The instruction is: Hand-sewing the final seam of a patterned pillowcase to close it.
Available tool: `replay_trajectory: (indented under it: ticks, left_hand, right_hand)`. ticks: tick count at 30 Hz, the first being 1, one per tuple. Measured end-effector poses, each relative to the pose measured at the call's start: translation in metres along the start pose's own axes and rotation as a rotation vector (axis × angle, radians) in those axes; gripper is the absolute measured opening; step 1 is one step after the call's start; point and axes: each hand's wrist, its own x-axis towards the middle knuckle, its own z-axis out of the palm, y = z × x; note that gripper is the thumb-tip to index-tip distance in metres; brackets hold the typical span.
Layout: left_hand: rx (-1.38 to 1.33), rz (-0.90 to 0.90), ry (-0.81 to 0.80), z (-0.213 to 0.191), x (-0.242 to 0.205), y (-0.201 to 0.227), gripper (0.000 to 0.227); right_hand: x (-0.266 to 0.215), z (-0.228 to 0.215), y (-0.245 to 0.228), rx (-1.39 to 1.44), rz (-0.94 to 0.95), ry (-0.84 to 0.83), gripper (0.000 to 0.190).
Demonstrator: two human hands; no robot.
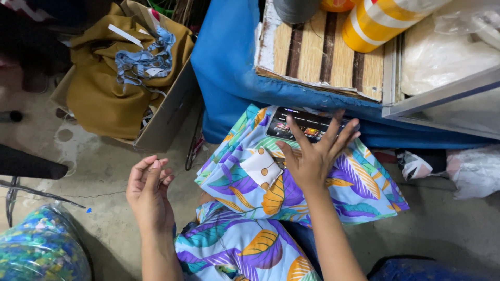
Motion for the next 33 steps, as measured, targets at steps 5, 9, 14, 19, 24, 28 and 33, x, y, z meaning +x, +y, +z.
replay_trajectory:
  ticks: [5,9,14,19,24,28,33]
  left_hand:
    - [-0.027,-0.009,0.013,-0.002,0.000,0.003,0.017]
    - [-0.037,0.004,0.020,-0.004,0.003,0.001,0.018]
    - [-0.044,0.088,0.050,-0.011,0.011,-0.009,0.026]
    - [-0.138,0.135,0.029,-0.013,0.012,-0.009,0.036]
    - [-0.133,0.115,0.039,-0.010,0.011,-0.007,0.031]
    - [-0.118,0.089,0.069,-0.009,0.011,-0.003,0.027]
    - [-0.124,0.079,0.063,-0.006,0.009,-0.001,0.028]
  right_hand:
    - [-0.005,0.002,0.003,0.120,-0.063,0.120,0.035]
    - [-0.003,-0.005,0.002,0.152,-0.047,0.160,0.035]
    - [-0.001,-0.006,0.003,0.128,0.002,0.189,0.036]
    - [-0.002,-0.004,0.005,0.035,0.067,0.034,0.059]
    - [-0.002,-0.003,0.005,0.027,0.072,-0.004,0.058]
    - [-0.002,-0.005,0.004,0.029,0.059,0.023,0.049]
    - [-0.005,-0.003,0.008,0.089,-0.017,0.115,0.028]
